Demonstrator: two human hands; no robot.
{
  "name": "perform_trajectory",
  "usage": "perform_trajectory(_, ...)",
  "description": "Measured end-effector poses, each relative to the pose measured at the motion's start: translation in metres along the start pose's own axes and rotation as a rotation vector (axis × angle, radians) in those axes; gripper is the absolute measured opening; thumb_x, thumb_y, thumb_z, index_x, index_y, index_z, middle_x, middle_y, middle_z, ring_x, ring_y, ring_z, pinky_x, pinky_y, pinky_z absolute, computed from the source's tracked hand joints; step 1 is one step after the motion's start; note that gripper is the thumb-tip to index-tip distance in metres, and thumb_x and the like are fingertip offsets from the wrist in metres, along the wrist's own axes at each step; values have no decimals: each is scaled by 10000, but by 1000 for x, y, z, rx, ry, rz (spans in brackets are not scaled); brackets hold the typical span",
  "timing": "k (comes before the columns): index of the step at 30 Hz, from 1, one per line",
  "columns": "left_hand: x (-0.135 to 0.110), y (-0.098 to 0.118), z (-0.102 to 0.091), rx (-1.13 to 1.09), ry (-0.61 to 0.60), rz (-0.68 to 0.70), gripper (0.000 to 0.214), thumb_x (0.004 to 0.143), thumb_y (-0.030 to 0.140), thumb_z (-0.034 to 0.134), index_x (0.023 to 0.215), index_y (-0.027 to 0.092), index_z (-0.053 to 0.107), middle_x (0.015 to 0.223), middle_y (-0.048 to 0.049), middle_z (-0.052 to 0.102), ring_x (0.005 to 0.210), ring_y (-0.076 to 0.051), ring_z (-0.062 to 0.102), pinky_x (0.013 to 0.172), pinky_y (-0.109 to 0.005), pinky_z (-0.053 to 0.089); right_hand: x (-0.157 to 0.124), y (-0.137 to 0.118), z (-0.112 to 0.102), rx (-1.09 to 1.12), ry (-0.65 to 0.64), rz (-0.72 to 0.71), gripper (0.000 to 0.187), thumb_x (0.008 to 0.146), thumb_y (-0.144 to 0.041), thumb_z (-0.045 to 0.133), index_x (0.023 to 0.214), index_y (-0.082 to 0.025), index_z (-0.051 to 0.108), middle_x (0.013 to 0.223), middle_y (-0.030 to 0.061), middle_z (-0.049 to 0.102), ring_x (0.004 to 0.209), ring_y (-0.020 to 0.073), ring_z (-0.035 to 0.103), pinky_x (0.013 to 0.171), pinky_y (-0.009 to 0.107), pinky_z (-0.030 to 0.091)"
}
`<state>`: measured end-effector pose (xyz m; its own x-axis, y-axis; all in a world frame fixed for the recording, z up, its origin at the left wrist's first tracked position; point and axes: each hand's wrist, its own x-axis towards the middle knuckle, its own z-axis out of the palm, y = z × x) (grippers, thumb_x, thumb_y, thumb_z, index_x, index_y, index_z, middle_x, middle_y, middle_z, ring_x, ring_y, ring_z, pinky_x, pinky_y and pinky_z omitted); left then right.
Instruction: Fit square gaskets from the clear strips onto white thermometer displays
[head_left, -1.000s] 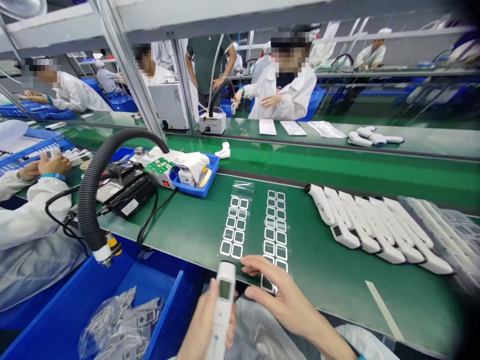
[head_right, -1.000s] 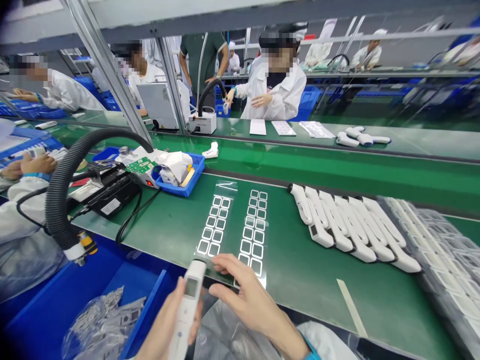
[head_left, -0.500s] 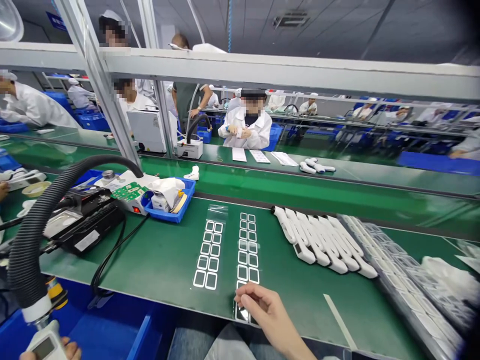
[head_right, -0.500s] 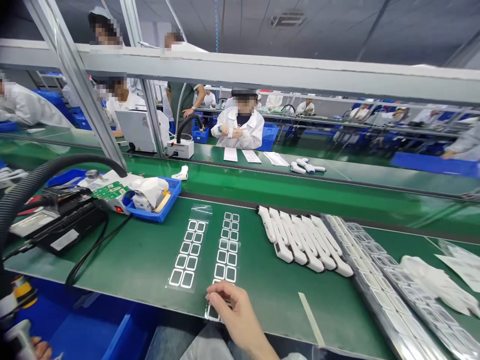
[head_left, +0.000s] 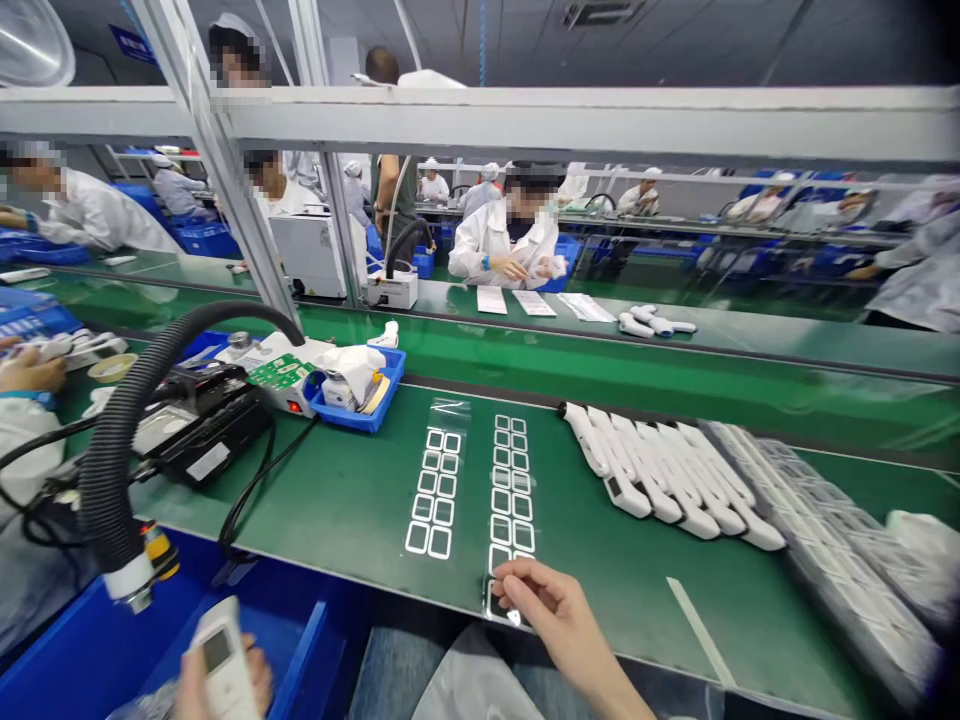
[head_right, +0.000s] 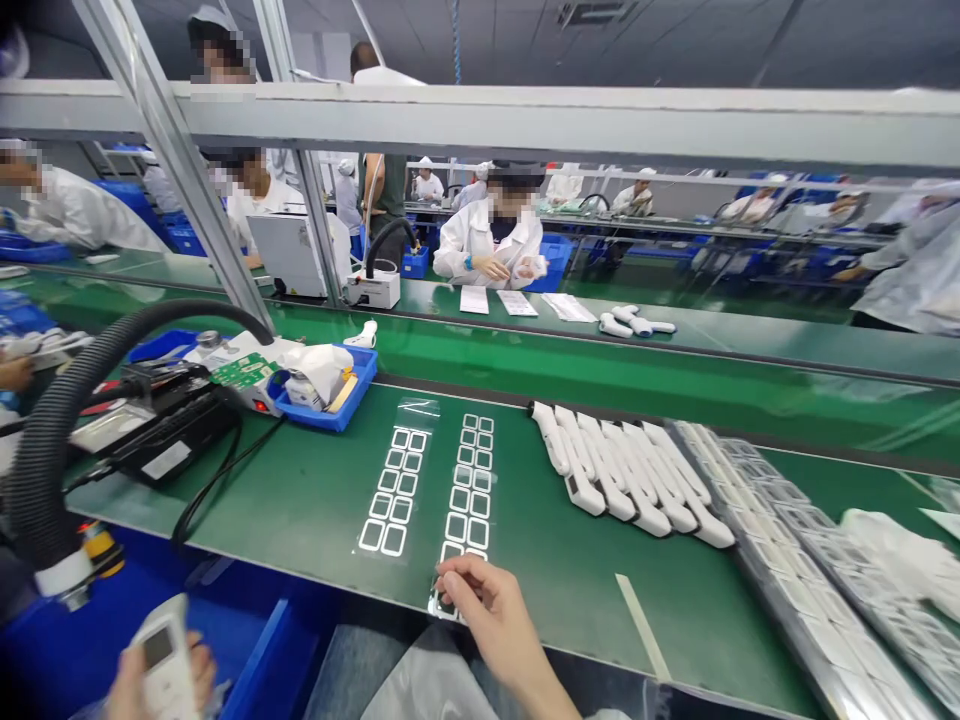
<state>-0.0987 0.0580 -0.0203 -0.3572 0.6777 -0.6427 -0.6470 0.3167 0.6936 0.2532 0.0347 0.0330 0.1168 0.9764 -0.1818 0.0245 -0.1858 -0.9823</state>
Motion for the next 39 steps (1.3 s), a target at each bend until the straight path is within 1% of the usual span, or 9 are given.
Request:
perform_trajectory(3,-39,-24,27,99,-212,-53,651,575,593,833,998,142,630,639,-29,621,475,-153,535,395,-230,391,0,2,2,13,-11,2,395,797,-555,694,879,-172,743,796,90,725,744,208,653,729,312,534)
perform_trajectory(5,-63,-37,55,146,-397,-112,631,687,585,779,1093,129,624,713,-51,651,465,-126,520,416,-225,399,-2,1,4,33,-7,11,375,789,-538,711,885,-177,745,806,83,724,755,204,655,741,306,535)
perform_trajectory(7,-81,-48,80,206,-567,-166,552,790,588,695,1065,113,641,708,-62,650,464,-110,510,430,-214,394,-4,-4,6,47,0,19,354,788,-521,720,888,-183,747,822,77,725,763,197,655,748,297,534)
perform_trajectory(10,-97,-62,104,263,-703,-222,525,875,623,566,894,107,661,597,-48,602,465,-102,498,457,-199,390,-9,-11,6,32,8,13,337,788,-510,722,881,-187,749,826,70,722,761,191,652,743,287,533)
perform_trajectory(14,-108,-73,116,274,-722,-292,581,835,689,565,771,116,635,534,-28,550,452,-96,472,447,-190,383,-14,-16,3,9,32,-4,339,793,-511,710,879,-185,748,839,69,720,782,203,661,750,301,539)
perform_trajectory(22,-123,-74,121,275,-670,-344,628,793,713,600,980,115,638,615,-28,601,427,-104,489,410,-201,369,-14,-14,6,-5,15,-12,364,796,-535,698,875,-182,745,810,68,722,757,211,661,744,328,556)
perform_trajectory(28,-129,-73,126,343,-679,-350,734,665,841,595,793,118,612,506,-19,549,373,-90,444,385,-190,311,-9,-10,7,2,-46,-12,376,798,-543,690,896,-183,740,816,76,725,776,222,670,744,335,563)
perform_trajectory(32,-131,-72,132,376,-682,-344,764,624,869,596,772,120,605,495,-13,537,370,-81,427,389,-189,301,-10,-12,6,16,-44,-15,355,810,-524,686,904,-185,736,836,76,723,792,221,667,755,335,563)
perform_trajectory(39,-134,-73,135,397,-700,-340,673,707,793,600,760,123,599,485,-15,532,364,-87,428,393,-196,310,-11,-15,5,15,-19,-16,381,797,-548,689,883,-181,744,879,88,722,803,228,672,756,343,578)
